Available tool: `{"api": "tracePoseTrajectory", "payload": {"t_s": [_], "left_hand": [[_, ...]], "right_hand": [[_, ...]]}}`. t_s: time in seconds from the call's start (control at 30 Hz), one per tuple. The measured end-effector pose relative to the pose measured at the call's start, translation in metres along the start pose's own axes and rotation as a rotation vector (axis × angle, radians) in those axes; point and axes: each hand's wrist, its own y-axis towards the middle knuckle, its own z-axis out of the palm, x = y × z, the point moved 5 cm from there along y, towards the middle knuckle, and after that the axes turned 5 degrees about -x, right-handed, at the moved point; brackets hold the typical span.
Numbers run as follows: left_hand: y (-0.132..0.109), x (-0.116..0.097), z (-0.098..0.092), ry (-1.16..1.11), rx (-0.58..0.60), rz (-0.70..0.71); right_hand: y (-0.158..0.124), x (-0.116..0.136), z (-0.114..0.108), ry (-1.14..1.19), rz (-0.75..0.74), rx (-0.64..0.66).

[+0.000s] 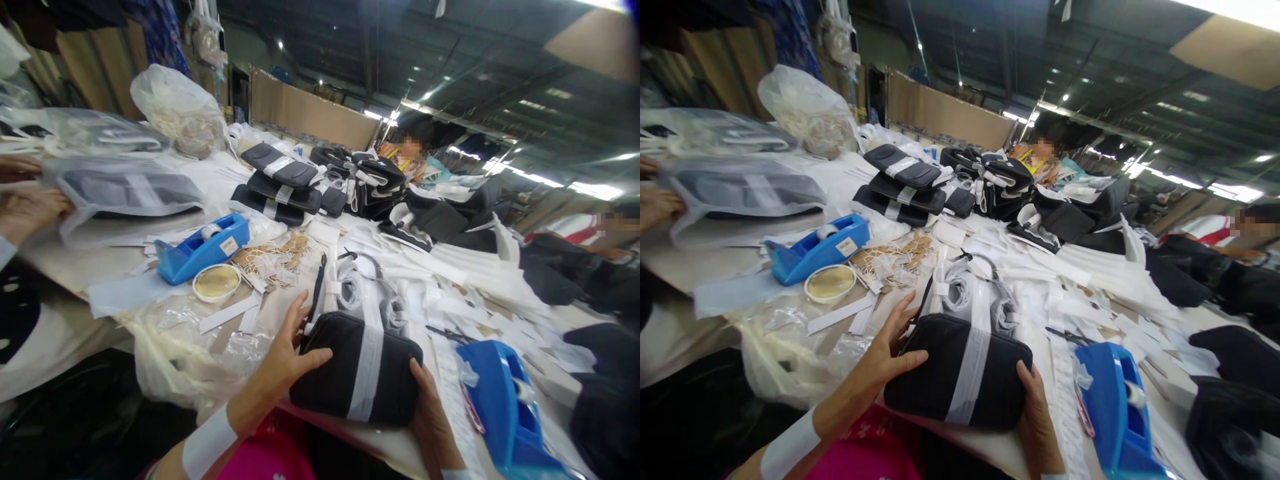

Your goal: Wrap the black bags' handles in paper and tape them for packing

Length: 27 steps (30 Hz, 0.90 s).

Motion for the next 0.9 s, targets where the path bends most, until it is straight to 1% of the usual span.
{"api": "tracePoseTrajectory", "payload": {"t_s": [0.1,0.2,0.3,0.4,0.5,0.57,0.6,0.63,0.67,0.7,0.73,0.8,0.83,0.9], "left_hand": [[0.009,0.010,-0.018,0.072,-0.006,-0.044],[0.015,0.020,-0.035,0.173,0.023,-0.050],[0.017,0.025,-0.049,0.395,-0.025,0.016],[0.017,0.028,-0.056,0.608,-0.066,0.077],[0.023,0.027,-0.062,0.855,-0.100,0.180],[0.030,0.017,-0.065,1.099,-0.142,0.324],[0.033,0.008,-0.063,1.226,-0.161,0.427],[0.035,-0.002,-0.058,1.340,-0.168,0.545],[0.037,-0.014,-0.047,1.428,-0.153,0.673],[0.039,-0.025,-0.032,1.482,-0.110,0.793],[0.041,-0.034,-0.014,1.504,-0.035,0.885],[0.045,-0.046,0.030,1.490,0.166,0.990],[0.048,-0.047,0.054,1.473,0.262,1.010],[0.054,-0.041,0.098,1.417,0.480,1.024]], "right_hand": [[-0.011,0.000,0.015,-0.042,0.030,0.012],[-0.021,-0.002,0.027,-0.101,0.032,0.032],[-0.026,-0.002,0.034,-0.132,-0.036,0.062],[-0.026,-0.001,0.037,-0.195,-0.115,0.084],[-0.023,0.004,0.038,-0.337,-0.238,0.075],[-0.023,0.008,0.037,-0.440,-0.307,0.048],[-0.023,0.010,0.035,-0.489,-0.338,0.019],[-0.025,0.013,0.033,-0.535,-0.368,-0.016],[-0.026,0.015,0.031,-0.576,-0.399,-0.050],[-0.029,0.017,0.030,-0.610,-0.431,-0.078],[-0.031,0.019,0.029,-0.633,-0.463,-0.097],[-0.037,0.019,0.028,-0.649,-0.515,-0.110],[-0.039,0.017,0.027,-0.650,-0.534,-0.116],[-0.043,0.013,0.026,-0.661,-0.575,-0.122]]}}
